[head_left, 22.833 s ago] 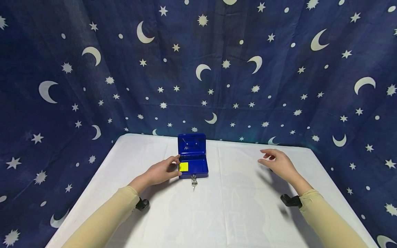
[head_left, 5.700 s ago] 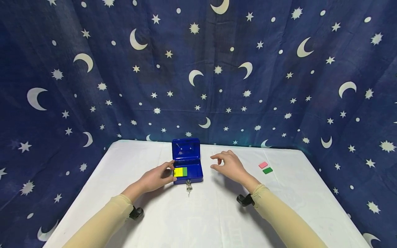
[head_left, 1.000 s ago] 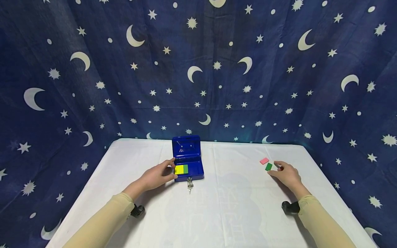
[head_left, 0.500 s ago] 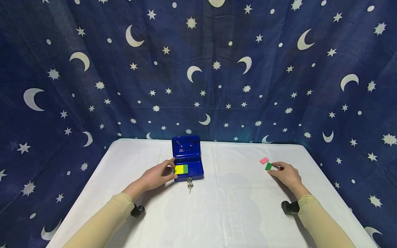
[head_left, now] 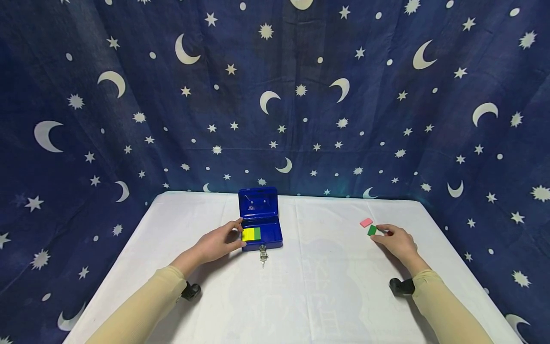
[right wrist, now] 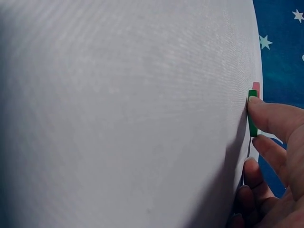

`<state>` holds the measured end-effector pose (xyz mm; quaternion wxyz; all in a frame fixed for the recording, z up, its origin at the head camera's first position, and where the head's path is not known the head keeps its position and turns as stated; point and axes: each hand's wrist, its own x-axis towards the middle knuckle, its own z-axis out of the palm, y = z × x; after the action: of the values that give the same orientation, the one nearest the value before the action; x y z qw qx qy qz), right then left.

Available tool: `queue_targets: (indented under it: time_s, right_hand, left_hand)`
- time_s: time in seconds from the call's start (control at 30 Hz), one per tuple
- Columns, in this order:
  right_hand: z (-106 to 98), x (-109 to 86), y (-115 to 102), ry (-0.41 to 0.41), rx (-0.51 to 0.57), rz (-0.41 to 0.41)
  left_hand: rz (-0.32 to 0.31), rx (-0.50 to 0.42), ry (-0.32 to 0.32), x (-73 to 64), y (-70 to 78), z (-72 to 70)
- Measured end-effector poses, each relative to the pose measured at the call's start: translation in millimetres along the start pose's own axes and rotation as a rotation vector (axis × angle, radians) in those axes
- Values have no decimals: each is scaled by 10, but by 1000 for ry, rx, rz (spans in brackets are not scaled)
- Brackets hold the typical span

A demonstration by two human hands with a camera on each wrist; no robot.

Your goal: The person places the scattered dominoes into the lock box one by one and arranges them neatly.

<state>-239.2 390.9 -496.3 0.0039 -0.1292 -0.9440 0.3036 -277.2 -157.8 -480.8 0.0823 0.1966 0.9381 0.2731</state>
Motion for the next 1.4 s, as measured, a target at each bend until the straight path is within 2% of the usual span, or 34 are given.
queue_targets:
  time_s: [0.7,1.0,1.27,1.4]
  right_hand:
    - [-3,-23,-38,9,-31,-38]
    - [3,-33,-39,11,-41,-38]
    - [9,-24,-19,62,-98,-139]
    - [20,-10,-29,83,-113,-155]
  left_hand:
    - [33,7,11,-21,-16,-12]
    - [15,31,-11,-10,8,-43]
    - [7,32,-29,18,36,-63]
    - [5,29,-27,28,25,-52]
